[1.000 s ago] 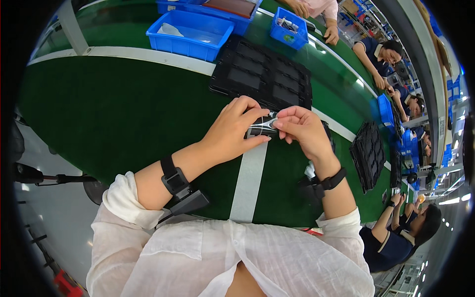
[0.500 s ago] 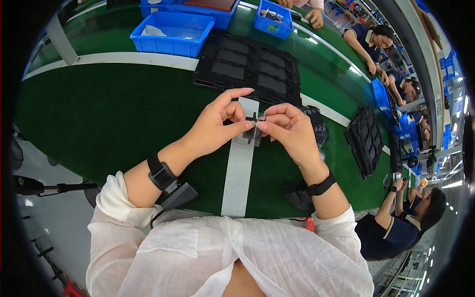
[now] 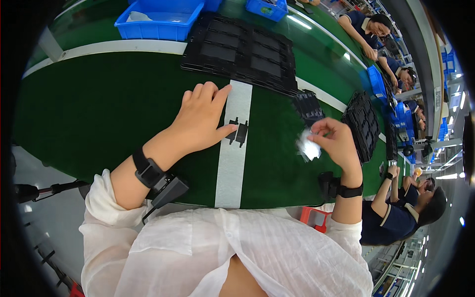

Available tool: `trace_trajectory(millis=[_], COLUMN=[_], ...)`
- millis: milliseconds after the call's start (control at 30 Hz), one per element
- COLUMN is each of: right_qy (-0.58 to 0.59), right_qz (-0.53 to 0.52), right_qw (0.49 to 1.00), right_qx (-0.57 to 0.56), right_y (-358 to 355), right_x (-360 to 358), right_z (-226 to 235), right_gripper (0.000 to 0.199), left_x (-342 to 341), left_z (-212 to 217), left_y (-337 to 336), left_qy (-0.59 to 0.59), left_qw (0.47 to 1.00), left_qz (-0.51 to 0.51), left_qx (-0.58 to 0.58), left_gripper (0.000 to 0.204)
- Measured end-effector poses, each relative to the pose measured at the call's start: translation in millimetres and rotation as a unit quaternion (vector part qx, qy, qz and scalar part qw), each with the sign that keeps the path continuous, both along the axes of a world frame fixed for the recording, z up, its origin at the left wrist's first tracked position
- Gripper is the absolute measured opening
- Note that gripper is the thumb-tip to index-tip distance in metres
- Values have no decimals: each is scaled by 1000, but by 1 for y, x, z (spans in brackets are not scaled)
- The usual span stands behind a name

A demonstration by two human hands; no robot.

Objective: Manually assemble small plastic components and apply adhesive strips in a manufacturing setting.

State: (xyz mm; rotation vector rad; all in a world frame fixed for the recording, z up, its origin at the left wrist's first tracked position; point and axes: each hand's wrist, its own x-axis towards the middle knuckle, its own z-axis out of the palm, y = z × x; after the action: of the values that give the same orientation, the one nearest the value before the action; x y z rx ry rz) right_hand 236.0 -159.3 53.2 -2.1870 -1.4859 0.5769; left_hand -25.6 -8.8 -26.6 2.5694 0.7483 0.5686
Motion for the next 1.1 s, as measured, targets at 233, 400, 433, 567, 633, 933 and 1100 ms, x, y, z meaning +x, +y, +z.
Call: trace_trajectory(millis=[233, 400, 433, 567, 633, 933, 1100], right_qy=[-24, 27, 47, 28, 65, -391, -360], right_qz=[-13, -20, -25, 6, 54, 83, 49], right_qw=[998, 995, 994, 989, 988, 905, 916], right_qx=[-64, -89, -93, -144, -131, -147, -173], right_y=[-19, -18, -17, 22, 61, 254, 273], right_x=[-9, -8, -6, -1, 3, 51, 30], right_z=[-19, -15, -11, 23, 30, -27, -32], right_gripper=[25, 24, 22, 15, 18, 27, 41], left_x=[-1, 0, 0, -1, -2, 0, 0], left_z=[-2, -1, -1, -2, -3, -2, -6], left_y=[-4, -6, -6, -5, -4, -7, -7], left_qy=[-7, -6, -7, -18, -8, -37, -47], left_qw=[1000, 1000, 1000, 1000, 1000, 999, 998], left_qz=[-19, -18, -19, -20, -14, -27, -19], left_qx=[-8, -7, -5, 9, 0, 27, 35], left_gripper=[67, 65, 65, 65, 64, 65, 64])
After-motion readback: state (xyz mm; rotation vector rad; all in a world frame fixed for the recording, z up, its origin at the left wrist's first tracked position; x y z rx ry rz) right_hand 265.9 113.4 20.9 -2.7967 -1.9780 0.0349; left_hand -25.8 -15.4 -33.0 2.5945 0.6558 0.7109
